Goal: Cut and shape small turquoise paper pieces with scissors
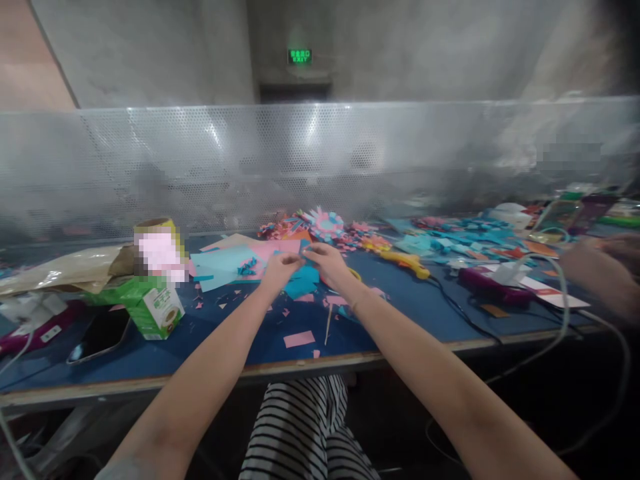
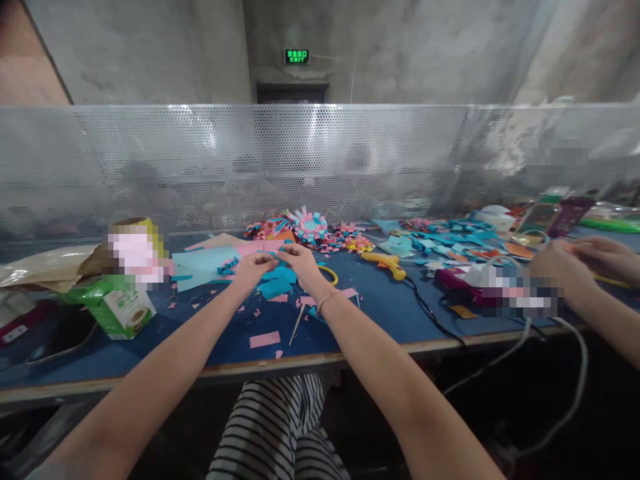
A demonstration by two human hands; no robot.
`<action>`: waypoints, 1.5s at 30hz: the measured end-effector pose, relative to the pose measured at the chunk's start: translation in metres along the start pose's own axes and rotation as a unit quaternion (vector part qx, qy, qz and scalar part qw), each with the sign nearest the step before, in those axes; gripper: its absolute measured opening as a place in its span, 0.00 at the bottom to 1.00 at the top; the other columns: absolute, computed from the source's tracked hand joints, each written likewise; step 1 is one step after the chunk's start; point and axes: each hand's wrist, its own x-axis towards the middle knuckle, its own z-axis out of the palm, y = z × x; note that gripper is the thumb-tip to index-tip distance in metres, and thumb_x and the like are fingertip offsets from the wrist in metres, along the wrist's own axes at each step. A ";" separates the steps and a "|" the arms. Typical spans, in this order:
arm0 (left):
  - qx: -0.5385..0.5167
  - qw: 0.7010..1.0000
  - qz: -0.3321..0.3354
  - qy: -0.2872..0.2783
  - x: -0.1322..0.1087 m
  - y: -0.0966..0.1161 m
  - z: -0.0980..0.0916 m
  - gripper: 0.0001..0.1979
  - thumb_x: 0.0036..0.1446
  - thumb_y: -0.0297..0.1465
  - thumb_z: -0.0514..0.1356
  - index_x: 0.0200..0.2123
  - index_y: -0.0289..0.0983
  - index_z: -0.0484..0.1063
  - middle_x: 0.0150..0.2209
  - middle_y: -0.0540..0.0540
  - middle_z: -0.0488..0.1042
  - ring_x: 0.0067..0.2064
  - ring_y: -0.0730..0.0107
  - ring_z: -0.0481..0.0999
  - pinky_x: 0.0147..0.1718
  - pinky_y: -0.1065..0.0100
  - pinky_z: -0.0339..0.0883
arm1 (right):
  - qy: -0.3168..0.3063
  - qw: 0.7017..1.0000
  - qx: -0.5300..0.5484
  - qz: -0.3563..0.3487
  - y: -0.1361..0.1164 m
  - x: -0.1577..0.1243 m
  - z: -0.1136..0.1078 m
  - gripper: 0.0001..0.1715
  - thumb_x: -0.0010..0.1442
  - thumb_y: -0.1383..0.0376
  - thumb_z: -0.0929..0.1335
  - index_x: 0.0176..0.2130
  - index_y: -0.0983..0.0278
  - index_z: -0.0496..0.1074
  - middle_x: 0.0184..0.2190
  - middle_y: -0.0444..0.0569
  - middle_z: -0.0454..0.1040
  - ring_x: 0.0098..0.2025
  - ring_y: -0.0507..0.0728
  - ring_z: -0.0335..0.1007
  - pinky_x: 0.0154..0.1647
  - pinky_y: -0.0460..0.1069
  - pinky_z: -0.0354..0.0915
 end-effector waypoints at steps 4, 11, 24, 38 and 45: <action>0.021 0.999 0.018 0.031 0.001 0.000 -0.002 0.10 0.42 0.35 0.60 0.25 0.34 0.73 0.22 0.49 0.72 0.25 0.73 0.68 0.27 0.71 0.62 | -0.009 0.992 -0.111 -0.050 -0.003 0.001 -0.004 0.14 0.38 0.58 0.70 0.25 0.65 0.68 0.20 0.42 0.66 0.24 0.49 0.61 0.26 0.46 0.59; 0.070 0.995 0.053 0.042 0.001 0.004 -0.004 0.09 0.44 0.34 0.58 0.26 0.34 0.72 0.24 0.48 0.72 0.28 0.72 0.69 0.30 0.69 0.62 | -0.044 0.926 -0.329 -0.177 -0.006 -0.002 -0.009 0.07 0.45 0.65 0.65 0.28 0.65 0.70 0.28 0.48 0.72 0.32 0.53 0.66 0.33 0.48 0.62; 0.119 0.991 0.060 0.017 -0.004 0.025 -0.007 0.07 0.46 0.32 0.57 0.28 0.36 0.74 0.28 0.47 0.75 0.31 0.69 0.72 0.34 0.68 0.64 | -0.032 0.924 -0.334 -0.181 -0.015 -0.009 -0.006 0.07 0.47 0.63 0.65 0.24 0.64 0.70 0.24 0.47 0.71 0.29 0.53 0.65 0.31 0.48 0.61; 0.135 0.989 0.059 0.004 -0.006 0.024 -0.006 0.07 0.46 0.29 0.57 0.31 0.36 0.72 0.29 0.45 0.74 0.32 0.68 0.72 0.33 0.68 0.65 | -0.062 0.938 -0.297 -0.166 -0.013 -0.006 -0.005 0.11 0.47 0.60 0.64 0.22 0.65 0.67 0.22 0.46 0.68 0.27 0.52 0.62 0.30 0.47 0.59; 0.220 0.966 0.110 0.084 -0.012 0.025 0.000 0.04 0.47 0.28 0.55 0.27 0.36 0.70 0.28 0.47 0.71 0.30 0.70 0.68 0.32 0.68 0.63 | 0.032 0.943 -0.303 -0.135 -0.017 -0.006 -0.008 0.09 0.47 0.61 0.66 0.22 0.64 0.71 0.21 0.46 0.70 0.26 0.53 0.64 0.29 0.48 0.60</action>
